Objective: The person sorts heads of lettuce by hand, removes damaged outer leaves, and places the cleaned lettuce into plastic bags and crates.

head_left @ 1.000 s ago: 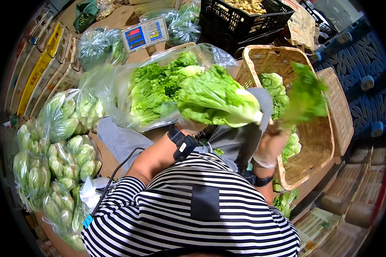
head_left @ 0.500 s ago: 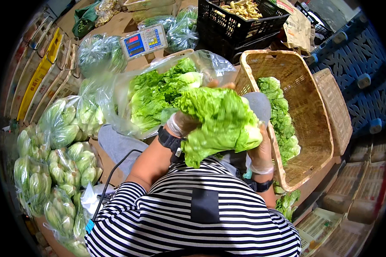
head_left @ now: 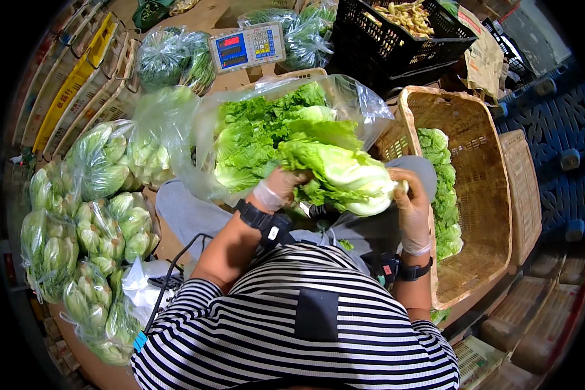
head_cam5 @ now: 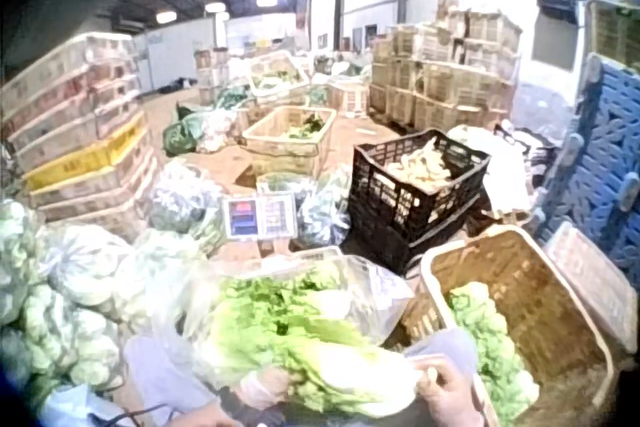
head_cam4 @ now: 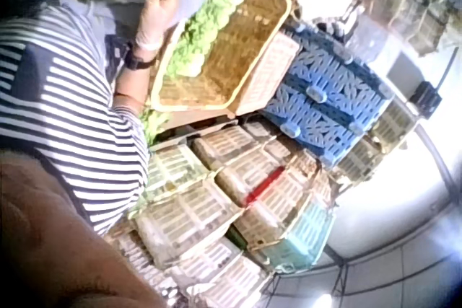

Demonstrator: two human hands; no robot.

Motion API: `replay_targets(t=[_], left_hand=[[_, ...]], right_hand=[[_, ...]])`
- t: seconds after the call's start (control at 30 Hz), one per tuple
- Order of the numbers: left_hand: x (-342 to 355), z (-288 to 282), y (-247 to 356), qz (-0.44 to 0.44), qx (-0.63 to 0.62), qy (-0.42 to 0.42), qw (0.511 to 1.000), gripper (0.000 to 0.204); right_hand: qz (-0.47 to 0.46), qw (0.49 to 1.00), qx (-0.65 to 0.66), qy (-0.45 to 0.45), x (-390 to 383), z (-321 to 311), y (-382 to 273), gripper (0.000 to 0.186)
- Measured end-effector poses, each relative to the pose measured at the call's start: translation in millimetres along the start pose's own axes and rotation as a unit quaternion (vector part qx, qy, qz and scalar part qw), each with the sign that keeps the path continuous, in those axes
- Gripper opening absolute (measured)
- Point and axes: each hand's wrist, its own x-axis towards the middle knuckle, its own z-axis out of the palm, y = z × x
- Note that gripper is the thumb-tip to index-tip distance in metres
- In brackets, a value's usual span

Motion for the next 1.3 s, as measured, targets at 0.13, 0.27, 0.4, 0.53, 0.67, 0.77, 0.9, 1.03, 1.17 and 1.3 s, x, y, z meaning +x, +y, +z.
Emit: replay_targets(t=[0.13,0.27,0.4,0.53,0.67,0.77,0.9,1.03,1.17,1.3], left_hand=[[-19,-41,2,0.009,-0.177,0.113,0.978,0.043],[-36,-62,18,0.172,-0.214,0.2,0.941,0.037],[-25,-57,35,0.234,-0.115,0.329,0.908,0.046],[7,-45,43,0.156,0.028,0.441,0.883,0.049],[58,-33,39,0.062,0.144,0.326,0.932,0.05],[133,-48,44,-0.013,-0.146,0.395,0.907,0.028],[204,-101,53,0.086,-0.149,0.358,0.918,0.074],[240,-143,48,0.112,-0.202,0.268,0.935,0.062],[221,-149,54,0.077,-0.204,0.233,0.948,0.053],[159,-112,71,-0.013,0.145,0.463,0.874,0.058]], right_hand=[[-0.091,0.972,-0.214,0.038,61,-2,-3,0.077],[-0.094,0.891,-0.442,0.046,150,13,25,0.085],[0.15,0.825,-0.518,-0.169,208,25,58,0.05],[0.221,0.946,0.23,-0.058,218,39,62,0.027],[0.221,0.891,0.388,-0.083,208,53,41,0.042],[0.238,0.867,0.412,-0.151,202,56,26,0.054],[0.188,0.861,0.443,-0.165,200,56,20,0.064],[0.226,0.88,0.391,-0.145,206,59,20,0.062],[0.243,0.902,0.358,-0.009,212,60,18,0.057],[0.245,0.905,0.347,0.004,211,57,18,0.056]])
